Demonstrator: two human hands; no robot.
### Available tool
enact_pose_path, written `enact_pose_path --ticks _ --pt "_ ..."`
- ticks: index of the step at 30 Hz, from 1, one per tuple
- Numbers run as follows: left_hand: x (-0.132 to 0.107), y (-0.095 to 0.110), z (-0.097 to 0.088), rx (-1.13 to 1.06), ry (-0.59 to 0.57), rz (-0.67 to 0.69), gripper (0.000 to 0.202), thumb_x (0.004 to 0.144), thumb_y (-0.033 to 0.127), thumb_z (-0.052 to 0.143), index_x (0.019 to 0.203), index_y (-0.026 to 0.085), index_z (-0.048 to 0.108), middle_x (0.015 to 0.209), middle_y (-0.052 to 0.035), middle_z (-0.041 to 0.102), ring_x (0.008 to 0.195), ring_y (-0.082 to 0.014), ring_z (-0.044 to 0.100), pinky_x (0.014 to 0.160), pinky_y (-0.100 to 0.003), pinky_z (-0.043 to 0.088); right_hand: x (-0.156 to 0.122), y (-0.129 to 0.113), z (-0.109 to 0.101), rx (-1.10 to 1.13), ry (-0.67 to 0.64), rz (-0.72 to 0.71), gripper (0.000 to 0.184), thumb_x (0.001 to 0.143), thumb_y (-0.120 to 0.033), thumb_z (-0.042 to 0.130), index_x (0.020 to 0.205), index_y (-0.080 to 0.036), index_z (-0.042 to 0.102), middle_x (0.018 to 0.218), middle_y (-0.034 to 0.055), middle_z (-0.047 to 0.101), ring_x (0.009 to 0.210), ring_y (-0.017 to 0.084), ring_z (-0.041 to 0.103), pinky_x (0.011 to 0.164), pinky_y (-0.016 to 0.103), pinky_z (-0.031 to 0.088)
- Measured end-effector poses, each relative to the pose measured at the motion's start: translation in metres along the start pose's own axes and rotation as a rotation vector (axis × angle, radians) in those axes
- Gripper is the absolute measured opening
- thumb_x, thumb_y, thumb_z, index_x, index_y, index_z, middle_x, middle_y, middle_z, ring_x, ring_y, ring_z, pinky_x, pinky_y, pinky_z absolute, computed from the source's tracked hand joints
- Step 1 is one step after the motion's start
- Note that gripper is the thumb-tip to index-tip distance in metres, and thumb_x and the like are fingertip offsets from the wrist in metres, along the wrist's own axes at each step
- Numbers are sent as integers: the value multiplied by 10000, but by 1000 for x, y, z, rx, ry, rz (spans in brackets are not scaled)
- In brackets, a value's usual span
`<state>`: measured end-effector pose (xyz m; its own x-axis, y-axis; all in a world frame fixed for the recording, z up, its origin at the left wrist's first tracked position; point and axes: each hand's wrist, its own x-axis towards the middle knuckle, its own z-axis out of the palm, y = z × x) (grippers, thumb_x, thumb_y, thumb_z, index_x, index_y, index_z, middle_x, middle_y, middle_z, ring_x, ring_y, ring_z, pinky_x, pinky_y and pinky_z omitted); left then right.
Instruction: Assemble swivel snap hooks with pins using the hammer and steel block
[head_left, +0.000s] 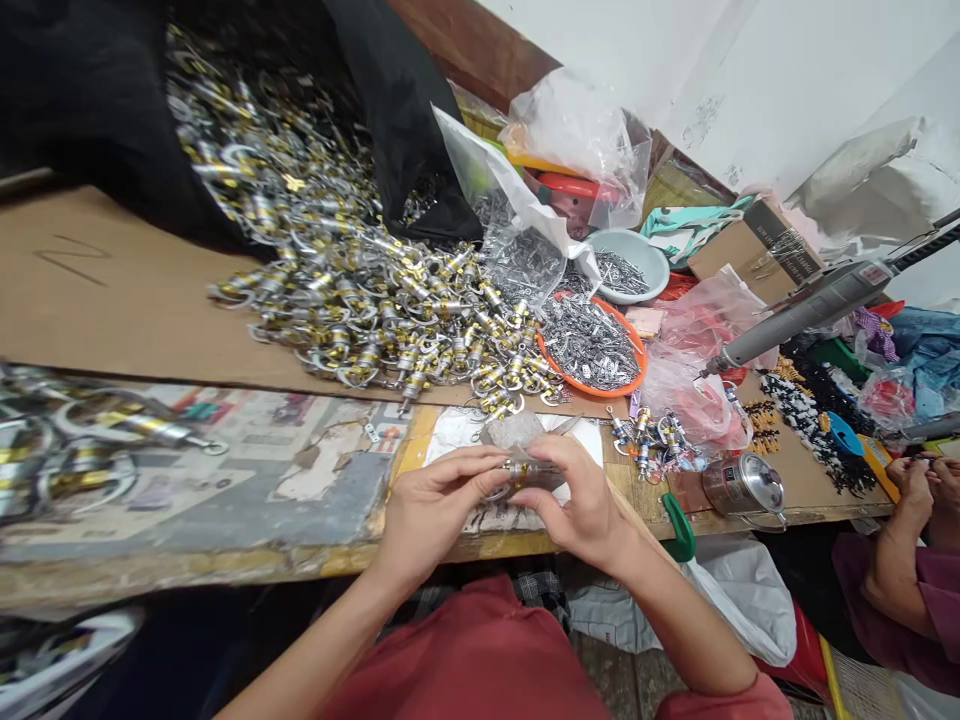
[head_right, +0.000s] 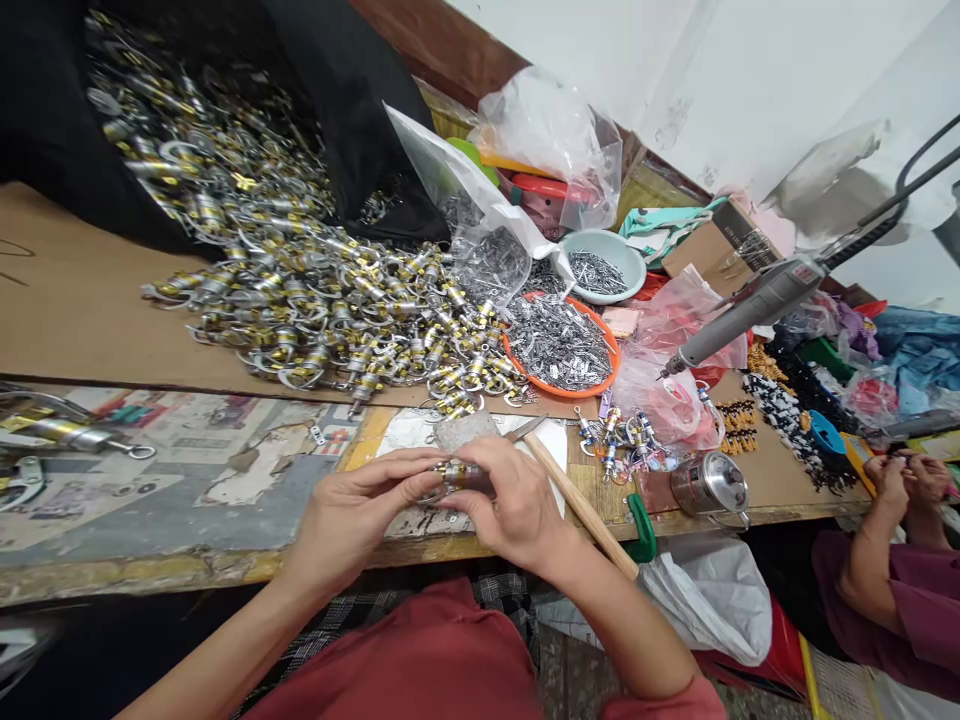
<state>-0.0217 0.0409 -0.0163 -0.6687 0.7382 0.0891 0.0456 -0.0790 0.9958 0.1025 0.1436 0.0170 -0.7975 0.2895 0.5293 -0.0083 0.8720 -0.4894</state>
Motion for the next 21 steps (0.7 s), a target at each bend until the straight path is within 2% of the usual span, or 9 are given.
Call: enact_pose_path --ticks 2,4,6,9,12,15,18,21 --pt "1 1 -2 -39 -7 -38 201 660 380 695 707 188 734 803 -70 748 816 -233 680 779 -361 554 -8 7 0 -88 27 -145 214 839 -143 515 1046 -193 539 968 83 624 898 160 601 752 281 516" --pt "2 4 -5 -7 -41 -20 229 666 410 685 695 187 732 783 -71 747 784 -229 683 749 -351 561 -12 14 -2 -166 45 -307 210 847 -85 459 990 -180 580 934 91 641 876 157 611 717 269 525" --pt "3 8 -7 92 -96 47 232 678 420 667 670 198 730 765 -65 744 752 -222 682 735 -344 561 -13 18 -7 -227 12 -435 208 848 -81 451 973 -154 600 930 109 654 906 176 611 723 286 534" --pt "5 15 -9 244 -144 190 220 719 393 618 660 211 727 754 -55 738 735 -208 679 730 -326 554 -9 18 -14 -312 -89 -540 187 850 -107 469 961 -143 616 947 111 664 934 190 610 753 314 544" --pt "4 20 -10 349 -169 335 215 771 313 553 665 204 706 755 -54 727 725 -191 671 710 -293 543 -6 15 -17 -356 -101 -569 185 856 -108 457 930 -131 626 934 107 670 900 188 622 745 310 551" --pt "4 21 -13 433 -248 435 230 813 244 495 684 191 678 784 -59 714 737 -177 661 698 -267 525 -7 13 -16 -350 -80 -552 198 863 -105 438 931 -114 624 928 117 669 890 187 625 728 296 552" --pt "5 20 -17 461 -318 463 239 834 222 464 714 192 669 847 -65 706 786 -175 657 716 -259 513 -10 10 -14 -333 -74 -506 203 863 -123 443 969 -135 615 942 117 665 897 178 623 716 290 546" --pt "7 20 -20 407 -369 424 238 832 229 466 733 201 681 881 -64 710 828 -180 657 741 -257 513 -13 7 -10 -309 -60 -435 231 837 -112 460 1014 -148 603 933 117 666 865 171 629 690 280 540"
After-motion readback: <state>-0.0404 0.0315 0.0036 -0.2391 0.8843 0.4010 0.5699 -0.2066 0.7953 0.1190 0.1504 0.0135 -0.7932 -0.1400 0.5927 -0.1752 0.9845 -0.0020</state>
